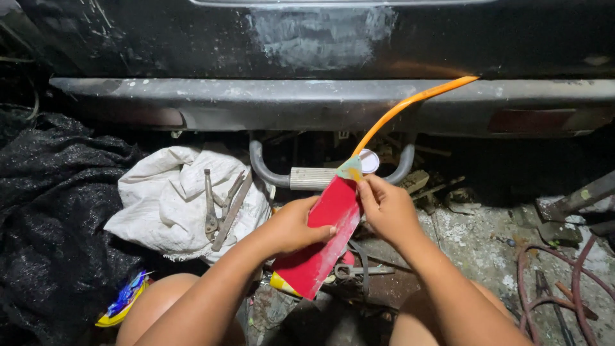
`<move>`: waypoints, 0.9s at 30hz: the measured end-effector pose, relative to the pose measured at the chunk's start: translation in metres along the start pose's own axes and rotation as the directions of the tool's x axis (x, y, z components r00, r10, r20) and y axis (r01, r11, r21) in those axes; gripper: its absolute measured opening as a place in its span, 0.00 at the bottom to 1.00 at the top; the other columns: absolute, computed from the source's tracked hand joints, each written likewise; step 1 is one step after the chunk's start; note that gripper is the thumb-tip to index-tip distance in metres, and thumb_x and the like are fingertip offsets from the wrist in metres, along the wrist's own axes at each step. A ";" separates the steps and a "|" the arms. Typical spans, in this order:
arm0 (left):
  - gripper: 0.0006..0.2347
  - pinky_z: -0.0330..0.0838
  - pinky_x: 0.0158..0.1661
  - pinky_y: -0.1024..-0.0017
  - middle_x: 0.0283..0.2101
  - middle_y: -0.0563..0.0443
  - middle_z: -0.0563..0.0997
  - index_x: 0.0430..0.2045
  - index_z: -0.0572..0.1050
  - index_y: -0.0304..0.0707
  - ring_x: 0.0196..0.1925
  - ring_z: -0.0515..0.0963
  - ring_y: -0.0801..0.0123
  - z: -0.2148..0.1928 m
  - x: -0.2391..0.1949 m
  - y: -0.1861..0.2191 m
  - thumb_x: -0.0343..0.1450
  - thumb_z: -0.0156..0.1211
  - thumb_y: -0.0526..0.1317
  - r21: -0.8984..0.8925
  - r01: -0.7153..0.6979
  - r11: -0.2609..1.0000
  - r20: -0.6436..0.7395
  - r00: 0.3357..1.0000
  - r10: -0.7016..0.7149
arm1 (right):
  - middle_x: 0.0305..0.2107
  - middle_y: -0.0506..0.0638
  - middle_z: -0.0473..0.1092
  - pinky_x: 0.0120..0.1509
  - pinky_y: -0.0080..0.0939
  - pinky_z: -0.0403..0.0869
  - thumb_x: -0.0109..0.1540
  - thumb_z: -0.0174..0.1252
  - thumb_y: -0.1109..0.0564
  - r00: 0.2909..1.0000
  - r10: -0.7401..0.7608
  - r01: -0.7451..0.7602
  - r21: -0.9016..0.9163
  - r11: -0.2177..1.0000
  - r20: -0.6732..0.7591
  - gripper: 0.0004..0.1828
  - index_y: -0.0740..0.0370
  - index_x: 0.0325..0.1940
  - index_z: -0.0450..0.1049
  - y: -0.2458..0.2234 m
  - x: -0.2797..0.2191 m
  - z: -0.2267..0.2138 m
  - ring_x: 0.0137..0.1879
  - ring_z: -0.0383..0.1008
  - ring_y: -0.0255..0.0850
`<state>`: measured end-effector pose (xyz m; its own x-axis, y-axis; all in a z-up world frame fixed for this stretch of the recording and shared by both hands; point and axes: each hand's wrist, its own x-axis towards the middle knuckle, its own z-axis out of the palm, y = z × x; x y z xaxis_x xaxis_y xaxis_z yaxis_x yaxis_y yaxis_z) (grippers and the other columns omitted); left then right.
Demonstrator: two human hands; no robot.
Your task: The person scrapes the rear bumper of a black car using a red scraper held in the left hand and a small yellow tool in the right hand. The person repeatedly scrapes the surface and occasionally wipes the tool on a white cloth.
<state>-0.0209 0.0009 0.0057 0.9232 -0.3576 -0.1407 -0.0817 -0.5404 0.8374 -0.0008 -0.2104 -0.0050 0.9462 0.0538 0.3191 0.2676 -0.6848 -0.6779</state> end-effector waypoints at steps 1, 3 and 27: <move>0.24 0.77 0.48 0.57 0.45 0.39 0.85 0.54 0.77 0.41 0.52 0.83 0.47 0.001 0.000 -0.002 0.62 0.69 0.45 0.001 -0.002 1.000 0.001 1.000 0.002 | 0.17 0.57 0.74 0.39 0.51 0.74 0.68 0.51 0.47 1.000 0.000 0.000 0.000 1.000 -0.002 0.12 0.46 0.34 0.77 0.003 -0.003 0.004 0.33 0.78 0.58; 0.23 0.77 0.47 0.58 0.43 0.39 0.85 0.53 0.77 0.41 0.49 0.84 0.47 0.000 0.003 -0.005 0.62 0.69 0.44 -0.001 -0.006 1.000 0.000 1.000 0.006 | 0.20 0.62 0.73 0.36 0.54 0.73 0.65 0.55 0.50 0.994 -0.084 0.080 0.062 0.995 0.072 0.10 0.52 0.32 0.76 0.009 -0.005 0.012 0.33 0.77 0.64; 0.17 0.78 0.48 0.58 0.43 0.47 0.85 0.53 0.77 0.50 0.50 0.84 0.51 0.000 -0.007 -0.002 0.69 0.62 0.47 0.487 -0.015 0.873 0.018 1.000 0.008 | 0.19 0.58 0.74 0.41 0.46 0.74 0.71 0.48 0.51 0.995 0.018 -0.010 0.077 0.997 -0.099 0.13 0.48 0.38 0.77 0.036 0.011 -0.009 0.28 0.75 0.50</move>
<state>-0.0269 0.0046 0.0047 0.9156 -0.3755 -0.1440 -0.2685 -0.8373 0.4763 0.0180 -0.2414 -0.0195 0.9280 -0.0309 0.3712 0.2711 -0.6274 -0.7300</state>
